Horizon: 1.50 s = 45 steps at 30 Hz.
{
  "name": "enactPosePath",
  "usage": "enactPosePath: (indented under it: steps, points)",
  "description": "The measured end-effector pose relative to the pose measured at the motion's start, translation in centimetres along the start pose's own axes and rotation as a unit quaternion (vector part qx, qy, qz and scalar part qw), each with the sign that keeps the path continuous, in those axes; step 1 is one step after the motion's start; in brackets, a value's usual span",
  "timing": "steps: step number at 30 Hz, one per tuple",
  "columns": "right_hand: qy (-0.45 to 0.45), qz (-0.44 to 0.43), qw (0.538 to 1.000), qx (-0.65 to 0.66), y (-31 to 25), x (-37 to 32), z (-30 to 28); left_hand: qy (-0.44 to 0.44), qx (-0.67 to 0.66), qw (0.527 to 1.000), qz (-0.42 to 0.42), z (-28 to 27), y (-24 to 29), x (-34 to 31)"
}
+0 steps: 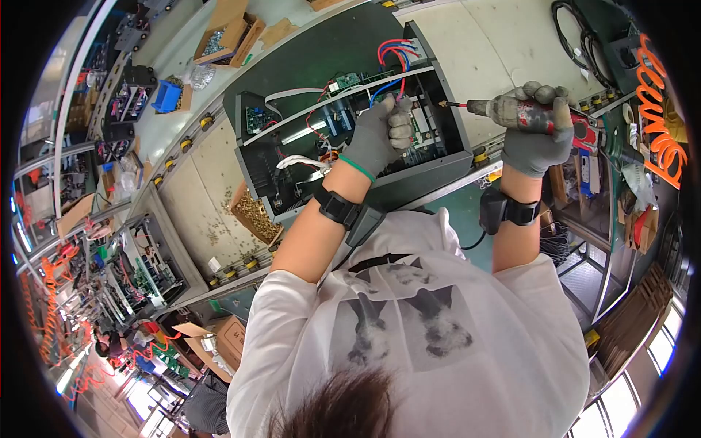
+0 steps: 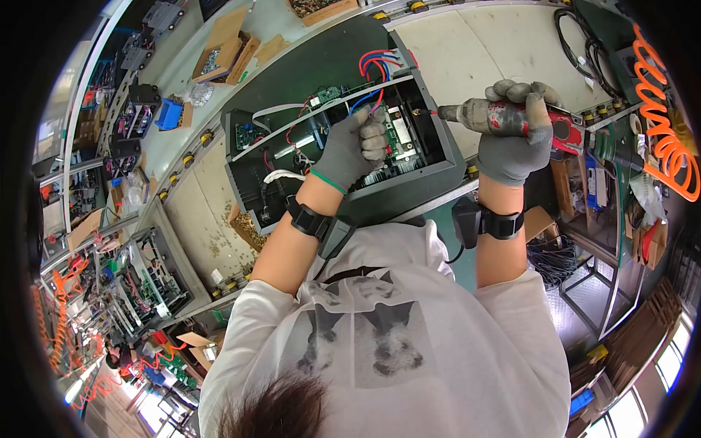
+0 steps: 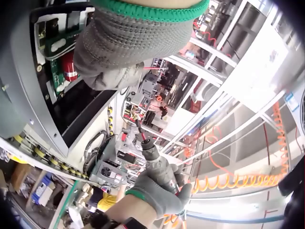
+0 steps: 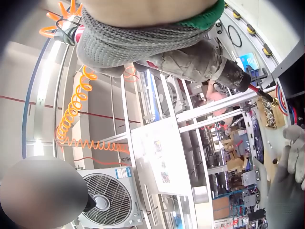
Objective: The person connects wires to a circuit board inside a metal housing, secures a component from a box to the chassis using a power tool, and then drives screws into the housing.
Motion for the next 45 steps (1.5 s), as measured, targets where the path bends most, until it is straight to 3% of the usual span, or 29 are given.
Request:
enactPosePath:
  steps: [5,6,7,8,9,10,13,16,20,22,26,29,31,32,34,37,41,43,44,45]
  points:
    - [-0.014,0.012,1.0,-0.001,0.1,-0.2,-0.1,0.135,0.162,0.977,0.031,-1.2,-0.8,0.7]
    - [-0.02,0.019,1.0,0.004,0.2,-0.4,0.2,0.366,0.421,0.829,0.04,-0.2,-0.4,1.0]
    - [-0.018,0.019,1.0,0.003,0.5,-0.6,0.3,0.367,0.422,0.828,0.038,0.0,-0.9,1.0]
    - [-0.03,0.024,0.999,0.0,0.8,-0.7,0.5,0.412,0.642,0.615,0.201,0.8,-1.1,0.4]
    - [-0.043,0.029,0.999,-0.003,1.1,-0.8,0.7,0.405,0.784,0.326,0.34,1.8,-1.8,0.0]
    - [-0.047,0.038,0.998,0.008,1.6,-1.0,0.8,0.414,0.799,0.3,0.317,1.8,-2.2,0.2]
    - [-0.075,0.038,0.996,-0.016,2.4,-1.5,1.7,0.409,0.823,0.279,0.278,1.5,-2.9,0.4]
    - [-0.09,0.06,0.993,-0.048,2.9,-1.8,1.9,0.389,0.834,0.26,0.292,0.9,-2.8,0.1]
    - [-0.116,0.088,0.988,-0.046,3.9,-2.4,2.4,0.385,0.82,0.27,0.328,0.1,-2.5,0.2]
    - [-0.119,0.104,0.987,-0.034,4.2,-2.7,2.5,0.388,0.839,0.259,0.279,0.6,-2.5,0.1]
    - [-0.136,0.097,0.984,-0.056,4.6,-3.2,2.7,0.397,0.831,0.28,0.271,0.8,-2.5,0.2]
    - [-0.143,0.095,0.983,-0.06,5.0,-3.6,2.8,0.405,0.829,0.32,0.217,1.6,-2.3,-0.1]
    - [-0.151,0.094,0.982,-0.055,5.0,-3.7,2.8,0.397,0.818,0.374,0.182,1.6,-2.4,-0.4]
    - [-0.169,0.08,0.981,-0.058,5.0,-3.7,2.8,0.397,0.818,0.375,0.182,1.3,-2.2,-0.5]
    - [-0.186,0.066,0.978,-0.062,5.1,-3.8,2.6,0.312,0.677,0.645,0.168,1.0,-1.9,-0.8]
    - [-0.199,0.047,0.977,-0.067,5.4,-3.9,2.4,0.305,0.649,0.687,0.114,2.8,-1.7,-1.8]
    - [-0.178,0.051,0.981,-0.055,5.3,-3.8,2.7,0.314,0.62,0.702,0.156,1.8,-2.5,-1.7]
    - [-0.181,0.049,0.98,-0.057,5.3,-3.8,2.8,0.382,0.648,0.632,0.187,2.4,-2.3,-2.0]
    - [-0.175,0.044,0.982,-0.054,5.5,-3.8,2.8,0.381,0.648,0.633,0.186,2.8,-1.9,-2.1]
    - [-0.168,0.039,0.984,-0.05,5.7,-3.9,2.8,0.372,0.692,0.6,0.15,3.1,-1.3,-2.1]
Point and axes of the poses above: each hand's wrist, its own x-axis towards the middle knuckle, its own z-axis out of the palm, y = z × x, the point moved 2 cm from there along x, towards the middle knuckle, and after that the axes turned 8 degrees about -z, right-handed, at the moved point
